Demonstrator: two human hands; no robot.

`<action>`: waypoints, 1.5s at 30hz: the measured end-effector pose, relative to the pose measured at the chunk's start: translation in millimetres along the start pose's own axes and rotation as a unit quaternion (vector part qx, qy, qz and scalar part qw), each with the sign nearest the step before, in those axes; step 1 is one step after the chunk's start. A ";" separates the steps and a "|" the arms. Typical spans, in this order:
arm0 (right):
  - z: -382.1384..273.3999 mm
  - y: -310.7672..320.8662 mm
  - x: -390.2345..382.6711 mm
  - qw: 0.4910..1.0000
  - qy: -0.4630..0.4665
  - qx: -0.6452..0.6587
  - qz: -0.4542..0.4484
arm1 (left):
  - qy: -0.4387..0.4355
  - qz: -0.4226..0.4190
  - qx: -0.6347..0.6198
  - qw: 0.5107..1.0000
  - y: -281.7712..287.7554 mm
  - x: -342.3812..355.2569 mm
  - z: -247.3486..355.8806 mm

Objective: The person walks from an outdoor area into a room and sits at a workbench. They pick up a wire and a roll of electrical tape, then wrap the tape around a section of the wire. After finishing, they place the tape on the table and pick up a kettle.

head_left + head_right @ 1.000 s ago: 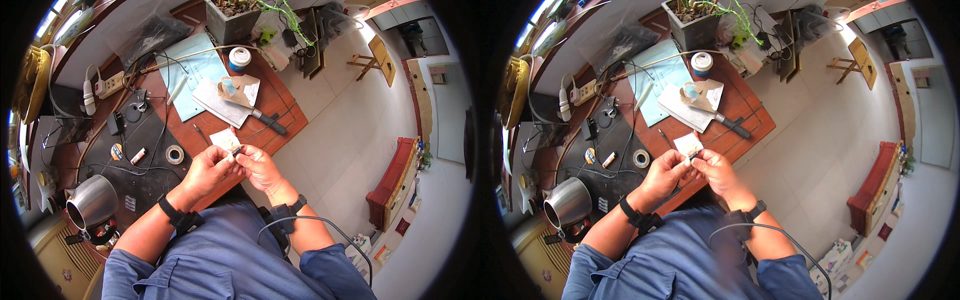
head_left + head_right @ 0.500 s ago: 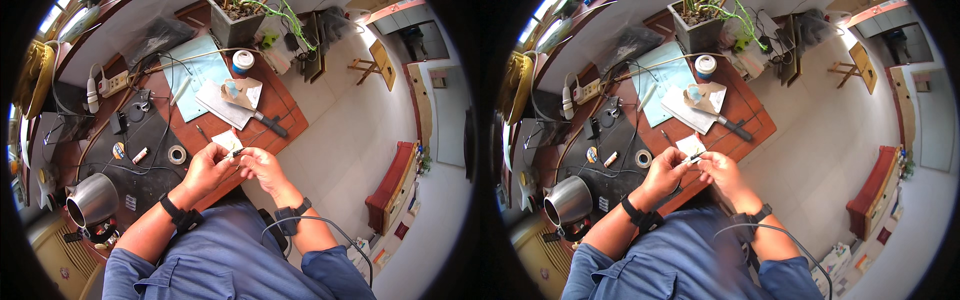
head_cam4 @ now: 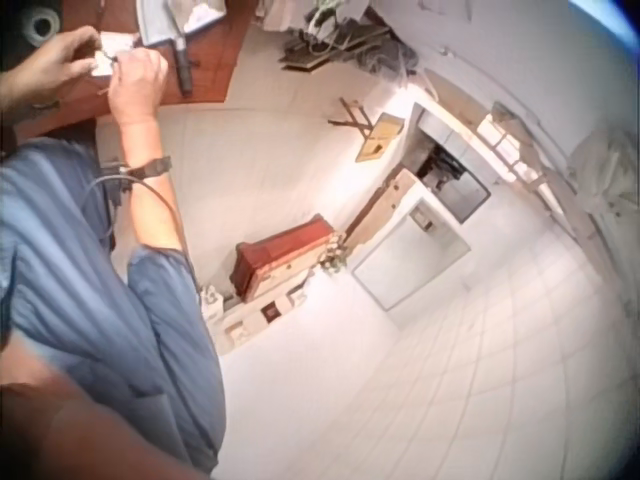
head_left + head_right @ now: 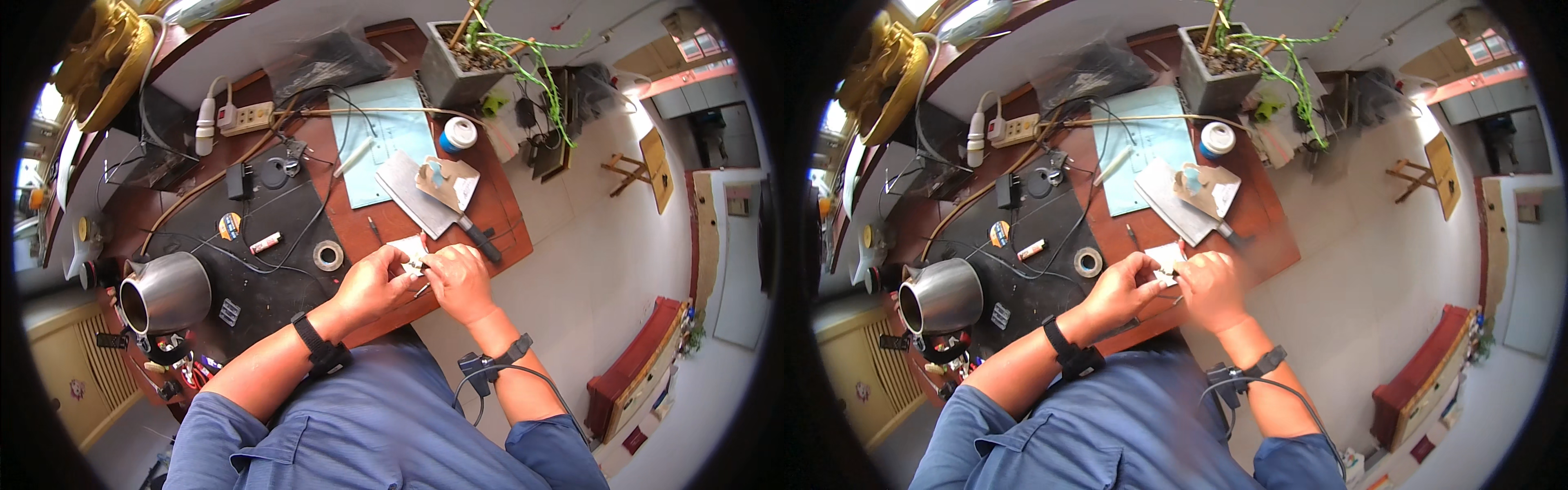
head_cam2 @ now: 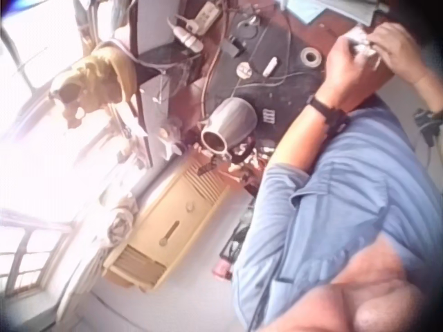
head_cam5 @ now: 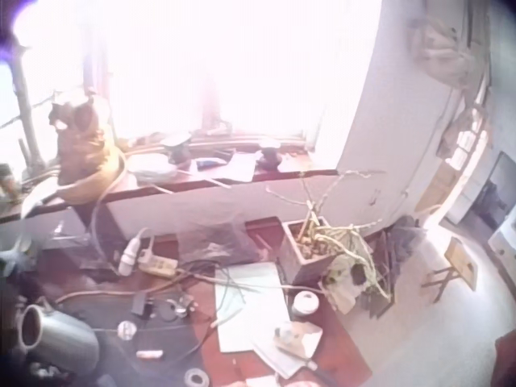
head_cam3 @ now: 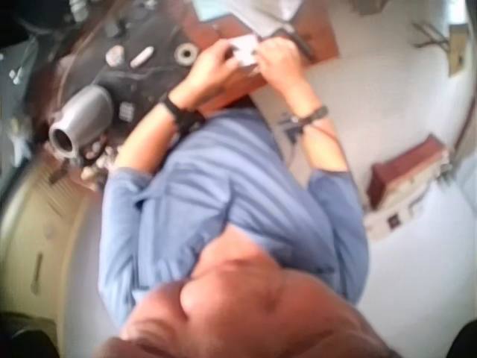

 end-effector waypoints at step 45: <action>25.4 -40.1 23.4 0.974 -0.071 -0.147 -0.155 | 0.116 0.149 -0.332 0.924 195.2 -287.4 -72.0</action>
Point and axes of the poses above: each hand's wrist, its own x-axis towards the middle knuckle, its own y-axis out of the back of the hand, z = x × y, the point moved 6 cm from there along x, towards the middle knuckle, and after that the axes turned 7 degrees about -x, right-handed, at the moved point
